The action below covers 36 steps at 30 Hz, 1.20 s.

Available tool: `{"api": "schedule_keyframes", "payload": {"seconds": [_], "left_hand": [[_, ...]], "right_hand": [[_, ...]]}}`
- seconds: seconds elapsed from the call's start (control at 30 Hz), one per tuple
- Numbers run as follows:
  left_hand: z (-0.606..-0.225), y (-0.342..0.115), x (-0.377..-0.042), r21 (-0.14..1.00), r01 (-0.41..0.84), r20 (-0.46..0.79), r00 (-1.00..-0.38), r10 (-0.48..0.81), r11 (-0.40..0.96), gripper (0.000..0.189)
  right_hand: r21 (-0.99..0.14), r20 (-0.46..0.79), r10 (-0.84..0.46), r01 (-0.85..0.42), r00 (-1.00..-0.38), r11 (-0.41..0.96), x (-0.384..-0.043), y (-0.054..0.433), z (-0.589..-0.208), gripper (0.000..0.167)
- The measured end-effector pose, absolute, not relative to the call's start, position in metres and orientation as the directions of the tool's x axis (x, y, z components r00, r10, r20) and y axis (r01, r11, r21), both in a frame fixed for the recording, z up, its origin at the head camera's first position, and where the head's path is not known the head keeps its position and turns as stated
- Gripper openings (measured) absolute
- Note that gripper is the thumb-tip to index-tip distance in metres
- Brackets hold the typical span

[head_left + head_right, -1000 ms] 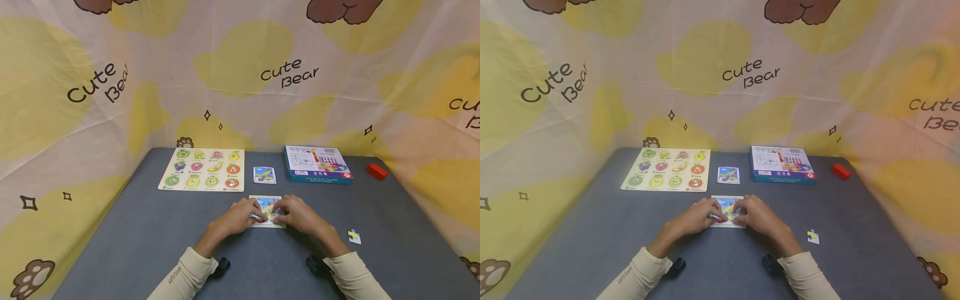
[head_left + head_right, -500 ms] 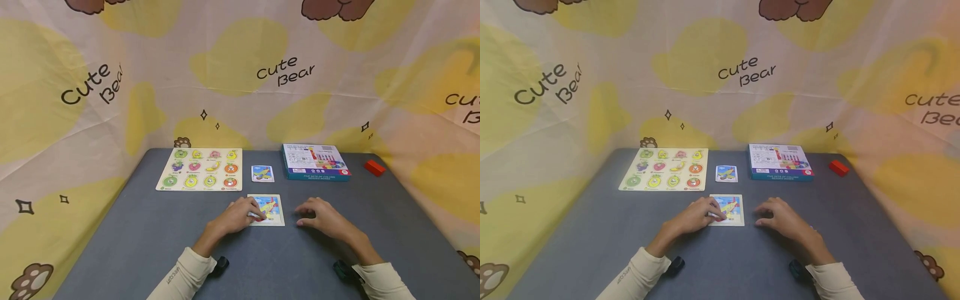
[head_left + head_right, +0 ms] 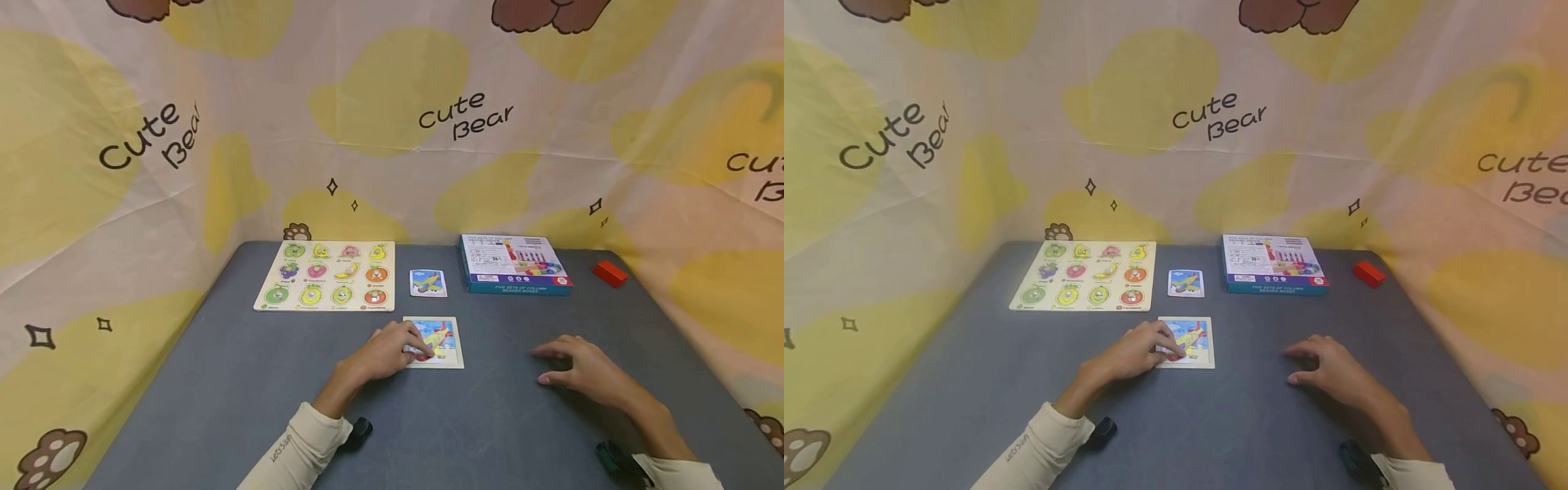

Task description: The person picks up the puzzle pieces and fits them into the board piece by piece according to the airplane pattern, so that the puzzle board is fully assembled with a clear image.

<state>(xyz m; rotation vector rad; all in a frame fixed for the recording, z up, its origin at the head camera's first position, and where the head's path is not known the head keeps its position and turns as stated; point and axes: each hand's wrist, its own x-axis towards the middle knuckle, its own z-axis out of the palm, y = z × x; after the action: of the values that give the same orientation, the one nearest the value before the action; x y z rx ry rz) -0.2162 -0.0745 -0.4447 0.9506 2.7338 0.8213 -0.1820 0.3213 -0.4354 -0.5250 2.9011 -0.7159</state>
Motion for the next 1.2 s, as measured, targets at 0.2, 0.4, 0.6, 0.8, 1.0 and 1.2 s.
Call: {"api": "schedule_keyframes", "payload": {"seconds": [0.2, 0.4, 0.6, 0.8, 1.0, 1.2], "left_hand": [[-0.445, -0.075, -0.217, 0.541, 0.527, 0.039, -0.795, 0.606, 0.656, 0.031], [-0.445, -0.075, -0.217, 0.557, 0.529, 0.047, -0.790, 0.611, 0.641, 0.028], [-0.446, -0.075, -0.217, 0.549, 0.530, 0.050, -0.792, 0.608, 0.646, 0.029], [-0.447, -0.075, -0.218, 0.551, 0.532, 0.054, -0.791, 0.609, 0.642, 0.029], [-0.446, -0.076, -0.217, 0.546, 0.535, 0.055, -0.791, 0.609, 0.645, 0.030], [-0.446, -0.076, -0.217, 0.546, 0.537, 0.056, -0.789, 0.611, 0.644, 0.031]], "right_hand": [[-0.458, 0.000, -0.318, -0.282, -0.948, 0.843, -0.173, 0.346, -0.439, 0.053], [-0.452, -0.040, -0.282, -0.234, -0.959, 0.861, -0.167, 0.362, -0.440, 0.055], [-0.438, -0.064, -0.250, -0.198, -0.966, 0.877, -0.165, 0.369, -0.440, 0.043], [-0.403, -0.038, -0.239, -0.204, -0.970, 0.892, -0.162, 0.373, -0.441, 0.041], [-0.402, 0.002, -0.234, -0.215, -0.972, 0.890, -0.159, 0.376, -0.444, 0.025], [-0.413, 0.031, -0.250, -0.240, -0.968, 0.878, -0.158, 0.376, -0.445, 0.022]]}}
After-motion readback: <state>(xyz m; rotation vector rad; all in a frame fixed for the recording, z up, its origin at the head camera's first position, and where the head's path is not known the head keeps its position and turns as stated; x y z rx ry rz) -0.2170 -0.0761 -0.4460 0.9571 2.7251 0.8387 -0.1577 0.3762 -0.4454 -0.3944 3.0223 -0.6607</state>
